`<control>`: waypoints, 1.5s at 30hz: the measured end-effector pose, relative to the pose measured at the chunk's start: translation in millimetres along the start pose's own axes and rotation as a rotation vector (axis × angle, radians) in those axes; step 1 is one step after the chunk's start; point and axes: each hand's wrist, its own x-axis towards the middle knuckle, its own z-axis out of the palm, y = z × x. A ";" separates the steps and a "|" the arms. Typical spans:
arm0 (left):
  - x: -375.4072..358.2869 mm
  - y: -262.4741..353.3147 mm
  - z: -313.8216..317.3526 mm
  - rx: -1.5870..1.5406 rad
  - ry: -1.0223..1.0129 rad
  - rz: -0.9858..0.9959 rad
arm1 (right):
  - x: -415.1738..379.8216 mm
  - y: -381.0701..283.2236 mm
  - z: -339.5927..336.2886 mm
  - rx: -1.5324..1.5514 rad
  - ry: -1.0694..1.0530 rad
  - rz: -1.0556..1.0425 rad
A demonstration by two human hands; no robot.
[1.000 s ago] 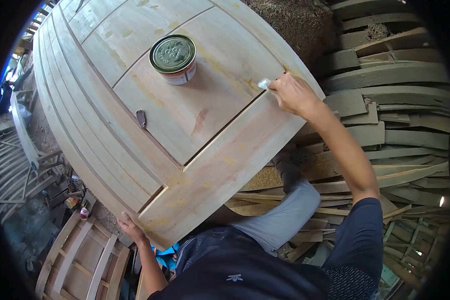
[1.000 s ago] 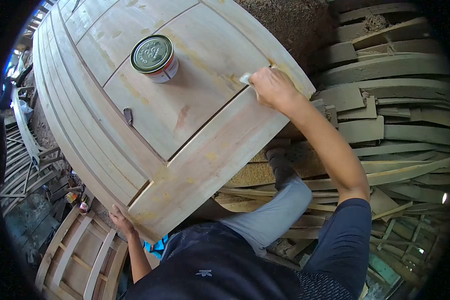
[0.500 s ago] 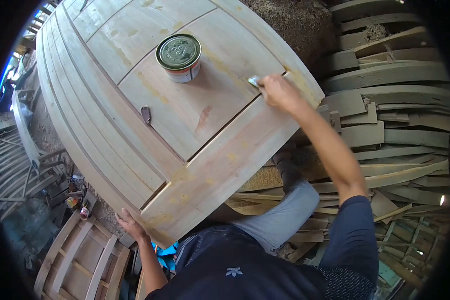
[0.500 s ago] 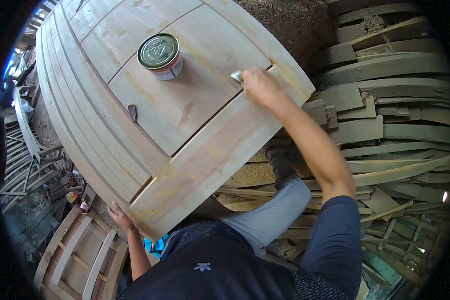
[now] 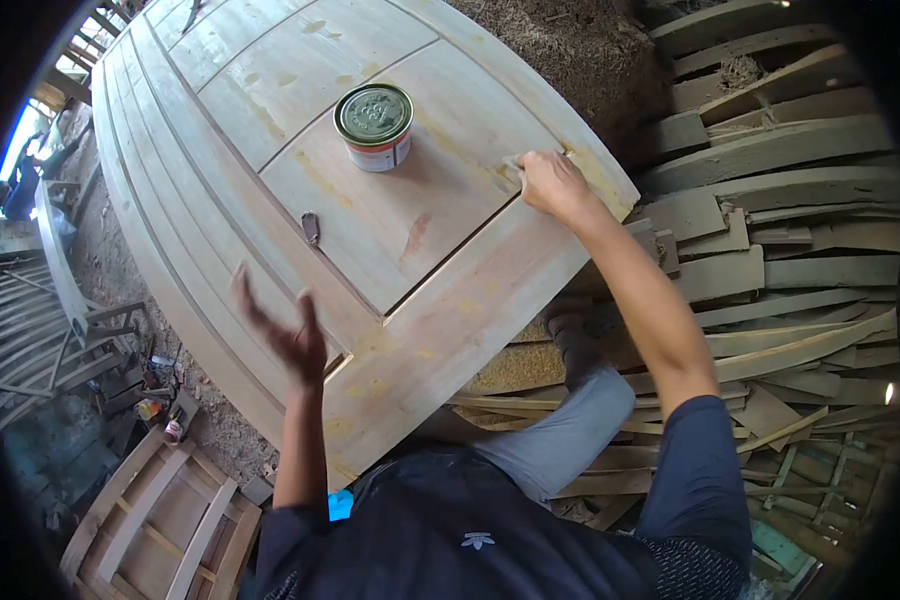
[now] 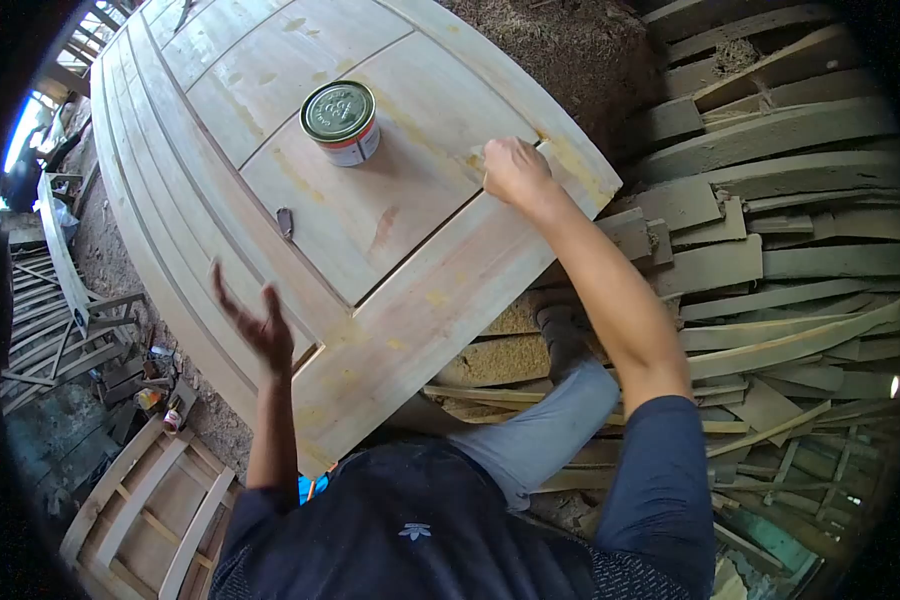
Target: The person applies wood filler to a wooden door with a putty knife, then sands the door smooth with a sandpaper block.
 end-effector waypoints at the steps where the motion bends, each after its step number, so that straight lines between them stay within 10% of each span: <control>1: 18.8 9.3 20.8 -0.007 -0.038 0.037 | 0.4 -1.5 3.3 0.028 0.091 0.069; 5: 108.3 59.5 85.8 0.168 -0.239 0.292 | -44.5 -19.8 -5.7 -0.040 -0.066 -0.056; 13: 210.7 55.6 161.8 0.476 -0.843 0.268 | -145.7 -31.9 -63.6 1.463 -0.288 0.059; 23: 227.5 54.6 159.4 0.494 -0.928 0.253 | -148.4 -43.7 -75.4 1.502 -0.256 0.051; 27: 254.5 66.4 138.9 0.258 -1.124 -0.025 | -121.3 -69.0 -97.8 1.406 -0.200 0.029; 35: 222.6 -18.3 79.6 -0.534 -0.404 -0.573 | 12.0 -153.7 -130.3 -0.154 0.392 -0.401; 45: 58.4 -49.0 -30.3 -0.491 -0.515 -0.708 | 78.5 -197.9 -126.2 -0.493 0.109 -0.385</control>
